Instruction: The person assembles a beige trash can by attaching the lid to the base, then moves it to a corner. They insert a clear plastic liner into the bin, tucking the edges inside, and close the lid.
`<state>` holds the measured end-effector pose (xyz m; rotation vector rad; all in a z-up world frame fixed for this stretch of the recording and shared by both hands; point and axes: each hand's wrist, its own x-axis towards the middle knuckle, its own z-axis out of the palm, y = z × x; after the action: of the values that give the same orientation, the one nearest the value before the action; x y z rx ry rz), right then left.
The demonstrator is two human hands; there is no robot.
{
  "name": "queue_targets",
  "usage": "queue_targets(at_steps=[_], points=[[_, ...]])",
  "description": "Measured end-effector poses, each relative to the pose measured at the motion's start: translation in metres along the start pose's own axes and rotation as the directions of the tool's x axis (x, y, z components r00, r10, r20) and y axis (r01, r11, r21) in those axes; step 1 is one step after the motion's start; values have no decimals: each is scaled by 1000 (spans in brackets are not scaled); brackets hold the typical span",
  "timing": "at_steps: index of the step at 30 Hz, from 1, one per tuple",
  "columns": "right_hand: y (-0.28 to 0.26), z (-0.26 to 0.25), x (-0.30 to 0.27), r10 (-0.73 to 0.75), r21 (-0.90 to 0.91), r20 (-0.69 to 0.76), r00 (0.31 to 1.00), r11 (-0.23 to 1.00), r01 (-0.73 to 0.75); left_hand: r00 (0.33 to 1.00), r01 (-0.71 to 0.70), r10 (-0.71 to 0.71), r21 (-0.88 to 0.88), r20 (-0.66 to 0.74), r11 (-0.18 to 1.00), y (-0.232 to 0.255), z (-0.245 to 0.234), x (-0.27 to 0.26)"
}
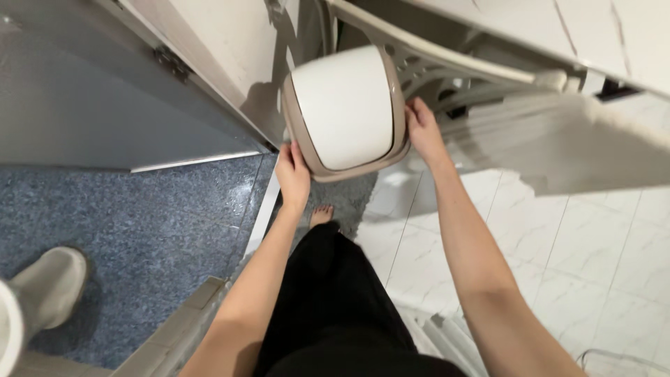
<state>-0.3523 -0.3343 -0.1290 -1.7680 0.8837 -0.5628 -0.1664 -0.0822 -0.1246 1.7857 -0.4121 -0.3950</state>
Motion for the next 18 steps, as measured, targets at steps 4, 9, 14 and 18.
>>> queue_targets(at_steps=[4, 9, 14, 18], points=[[17, 6, 28, -22, -118, 56, 998, 993, 28, 1000, -26, 27, 39, -8, 999, -20, -2, 6], [47, 7, 52, 40, -194, 143, 989, 981, -11, 989, 129, -134, 98, 56, 987, -31, 6, 13], [102, 4, 90, 76, -294, 267, 961, 956, 6, 956, 287, -288, 26, 58, 958, -57, 29, 0], [146, 9, 127, 133, -281, 377, 917, 959, -23, 928, 370, -373, 110, 7, 923, -102, 65, -5]])
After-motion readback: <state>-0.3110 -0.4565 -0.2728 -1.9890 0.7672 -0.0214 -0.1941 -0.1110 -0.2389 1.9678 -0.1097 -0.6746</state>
